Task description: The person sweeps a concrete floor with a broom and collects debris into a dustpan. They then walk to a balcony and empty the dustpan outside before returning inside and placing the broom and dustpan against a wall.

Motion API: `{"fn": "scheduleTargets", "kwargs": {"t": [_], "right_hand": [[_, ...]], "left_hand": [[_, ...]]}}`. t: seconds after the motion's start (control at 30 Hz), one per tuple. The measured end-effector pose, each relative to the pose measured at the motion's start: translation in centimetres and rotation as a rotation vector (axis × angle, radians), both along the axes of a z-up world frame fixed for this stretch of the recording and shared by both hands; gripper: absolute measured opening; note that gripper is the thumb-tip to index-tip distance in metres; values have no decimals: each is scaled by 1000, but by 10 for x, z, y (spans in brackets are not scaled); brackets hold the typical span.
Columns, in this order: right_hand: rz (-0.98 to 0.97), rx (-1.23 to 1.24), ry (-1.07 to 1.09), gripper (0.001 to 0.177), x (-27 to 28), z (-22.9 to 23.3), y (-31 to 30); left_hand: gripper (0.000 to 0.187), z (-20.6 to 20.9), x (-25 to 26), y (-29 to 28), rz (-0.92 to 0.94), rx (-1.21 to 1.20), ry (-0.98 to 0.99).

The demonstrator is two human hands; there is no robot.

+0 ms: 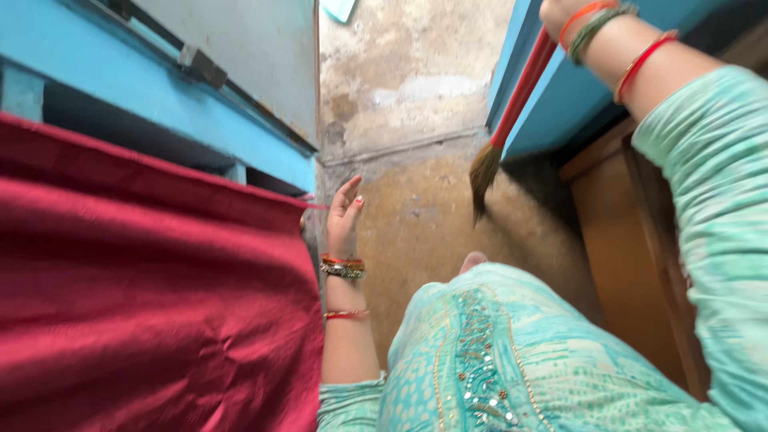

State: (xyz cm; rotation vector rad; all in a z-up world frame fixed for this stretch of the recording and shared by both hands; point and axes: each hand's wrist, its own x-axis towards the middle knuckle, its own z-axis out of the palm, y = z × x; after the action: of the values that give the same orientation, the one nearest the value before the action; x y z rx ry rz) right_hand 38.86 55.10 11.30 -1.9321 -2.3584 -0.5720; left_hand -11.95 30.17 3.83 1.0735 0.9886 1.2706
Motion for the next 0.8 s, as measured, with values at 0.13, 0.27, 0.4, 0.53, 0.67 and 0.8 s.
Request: {"fn": "scheduleTargets", "kwargs": {"t": [0.13, 0.27, 0.4, 0.53, 0.67, 0.8], "right_hand": [[88, 16, -298, 6, 18, -22, 33], [84, 27, -545, 12, 22, -39, 58], [-21, -82, -648, 17, 12, -31, 87], [-48, -40, -680, 20, 2, -32, 109], [-165, -122, -518, 19, -4, -49, 144], [-342, -101, -420, 17, -20, -80, 162]], "left_hand": [[46, 1, -1, 45, -4, 18, 48], [46, 1, -7, 84, 33, 27, 52], [45, 8, -17, 126, 70, -1, 13], [44, 13, -41, 190, 93, -65, 18], [43, 15, -75, 279, 16, -20, 32], [44, 23, -114, 376, -64, -34, 49]]}}
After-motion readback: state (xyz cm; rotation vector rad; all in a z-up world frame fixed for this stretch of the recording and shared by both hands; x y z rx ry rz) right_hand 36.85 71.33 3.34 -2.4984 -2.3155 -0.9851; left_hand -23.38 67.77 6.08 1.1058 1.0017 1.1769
